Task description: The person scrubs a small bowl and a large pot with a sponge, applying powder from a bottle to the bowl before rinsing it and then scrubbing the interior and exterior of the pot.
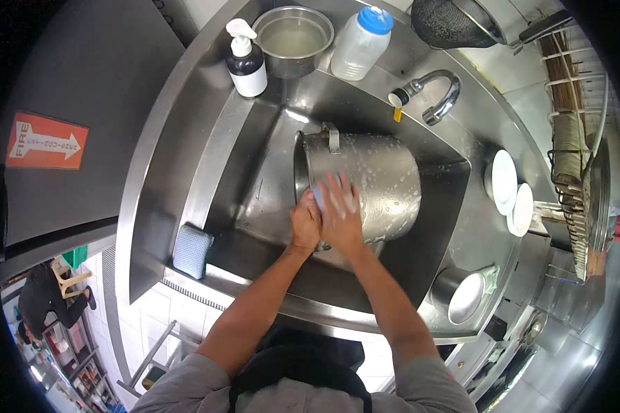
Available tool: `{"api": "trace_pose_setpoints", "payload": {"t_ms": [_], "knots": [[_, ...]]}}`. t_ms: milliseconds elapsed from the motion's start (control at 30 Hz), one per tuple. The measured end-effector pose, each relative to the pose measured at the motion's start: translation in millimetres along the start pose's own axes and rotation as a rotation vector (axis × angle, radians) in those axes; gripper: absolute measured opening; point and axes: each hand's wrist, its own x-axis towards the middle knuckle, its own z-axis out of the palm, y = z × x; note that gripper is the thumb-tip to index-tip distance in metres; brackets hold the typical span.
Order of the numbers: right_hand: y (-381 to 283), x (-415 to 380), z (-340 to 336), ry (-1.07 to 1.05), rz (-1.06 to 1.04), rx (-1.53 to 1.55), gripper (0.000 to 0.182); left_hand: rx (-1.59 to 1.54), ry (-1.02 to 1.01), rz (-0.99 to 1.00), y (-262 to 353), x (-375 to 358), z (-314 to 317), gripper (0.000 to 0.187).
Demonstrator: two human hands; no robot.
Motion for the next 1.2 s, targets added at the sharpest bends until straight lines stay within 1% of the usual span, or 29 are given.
{"api": "trace_pose_setpoints", "payload": {"t_ms": [67, 100, 133, 167, 200, 233, 300, 333, 367, 400, 433, 467, 500, 533, 600, 667, 733, 767, 833, 900, 933, 967, 1000, 1033, 1067, 1100, 1167, 1200], "knots": [[24.5, 62.3, 18.5, -0.016, -0.097, -0.101, 0.041, 0.048, -0.022, -0.025, -1.2, 0.6, -0.2, 0.032], [38.4, 97.7, 33.4, -0.118, -0.055, -0.091, 0.04, 0.102, -0.046, -0.048, -0.2, -1.5, -1.6, 0.031], [45.4, 114.8, 43.9, -0.216, -0.005, -0.08, 0.04, 0.106, -0.052, -0.058, 1.4, -3.2, -2.7, 0.031], [41.2, 106.2, 44.4, -0.216, 0.007, -0.077, 0.04, 0.149, -0.074, -0.056, 3.8, -0.6, -4.7, 0.031], [35.1, 93.1, 40.8, -0.144, -0.022, -0.108, 0.041, 0.189, -0.105, -0.047, 6.3, 0.5, -7.0, 0.03], [29.9, 78.1, 32.7, -0.07, -0.05, -0.148, 0.042, 0.159, -0.083, -0.061, 5.4, -1.6, -6.4, 0.029], [12.3, 23.4, -5.2, -0.05, -0.04, 0.006, 0.038, 0.169, -0.119, -0.069, 0.2, -8.0, -8.0, 0.029], [11.2, -8.4, -23.6, -0.083, -0.041, -0.029, 0.038, 0.186, -0.129, -0.092, -0.4, -12.2, -9.5, 0.029], [20.4, -32.4, -42.1, -0.116, -0.044, -0.063, 0.038, 0.257, -0.12, -0.03, 9.5, -12.5, -13.9, 0.027], [57.2, -50.4, -39.1, 0.078, 0.011, -0.127, 0.039, 0.252, -0.138, -0.016, 15.2, -11.2, -15.6, 0.027], [104.8, -64.9, -26.5, 0.272, 0.054, -0.187, 0.041, 0.29, -0.172, -0.058, 18.8, -8.7, -16.1, 0.028], [142.1, -67.5, -24.4, 0.366, 0.234, -0.392, 0.038, 0.333, -0.203, -0.111, 19.8, -9.6, -16.0, 0.028], [149.2, -42.9, -47.9, 0.219, 0.633, -0.125, 0.035, 0.357, -0.158, -0.052, 14.1, -11.6, -11.3, 0.027], [144.9, -46.0, -45.3, 0.217, 0.643, -0.125, 0.035, 0.36, -0.167, -0.053, 14.6, -15.1, -10.3, 0.027], [121.1, -28.1, -27.4, 0.297, 0.604, -0.137, 0.034, 0.347, -0.096, -0.066, 18.8, -9.5, -5.0, 0.027], [70.7, -38.0, 25.2, 0.473, 0.195, -0.252, 0.036, 0.332, -0.103, -0.039, 14.3, -12.7, -2.0, 0.027], [5.5, -30.0, -9.7, 0.111, 0.08, -0.047, 0.038, 0.361, -0.097, -0.053, 14.5, -14.6, -4.3, 0.024], [19.4, -33.2, -4.3, 0.122, 0.096, -0.043, 0.038, 0.37, -0.11, -0.042, 13.8, -16.4, -6.2, 0.024], [80.5, -46.2, 5.2, 0.361, 0.025, -0.129, 0.038, 0.389, -0.147, -0.032, 11.6, -25.8, -11.1, 0.023], [160.0, -38.9, -10.0, 0.478, 0.248, -0.483, 0.039, 0.401, -0.164, -0.026, 11.1, -26.8, -10.2, 0.023], [174.5, -23.5, -32.1, 0.33, 0.467, -0.18, 0.04, 0.389, -0.193, -0.086, 13.0, -29.8, -10.3, 0.023], [165.3, -27.7, -28.9, 0.307, 0.516, -0.234, 0.04, 0.379, -0.226, -0.148, 14.8, -35.6, -12.9, 0.025], [154.9, -20.9, -24.1, 0.299, 0.557, -0.294, 0.04, 0.381, -0.229, -0.143, 15.3, -37.7, -12.5, 0.025], [129.1, -20.8, -12.7, 0.333, 0.43, -0.255, 0.041, 0.407, -0.21, -0.123, 15.0, -39.7, -11.4, 0.023], [87.5, -28.2, 4.2, 0.362, 0.302, -0.213, 0.042, 0.436, -0.189, -0.107, 14.0, -42.3, -12.0, 0.022], [41.9, -32.5, 20.1, 0.471, 0.146, -0.366, 0.044, 0.439, -0.186, -0.104, 11.0, -45.7, -14.3, 0.022], [-10.0, -21.1, -18.3, 0.024, 0.05, 0.047, 0.045, 0.317, -0.222, 0.025, 4.4, -49.6, -19.5, 0.023], [10.1, -21.4, -1.7, 0.027, 0.051, 0.047, 0.045, 0.318, -0.223, 0.029, 5.2, -48.6, -21.0, 0.023]]}}
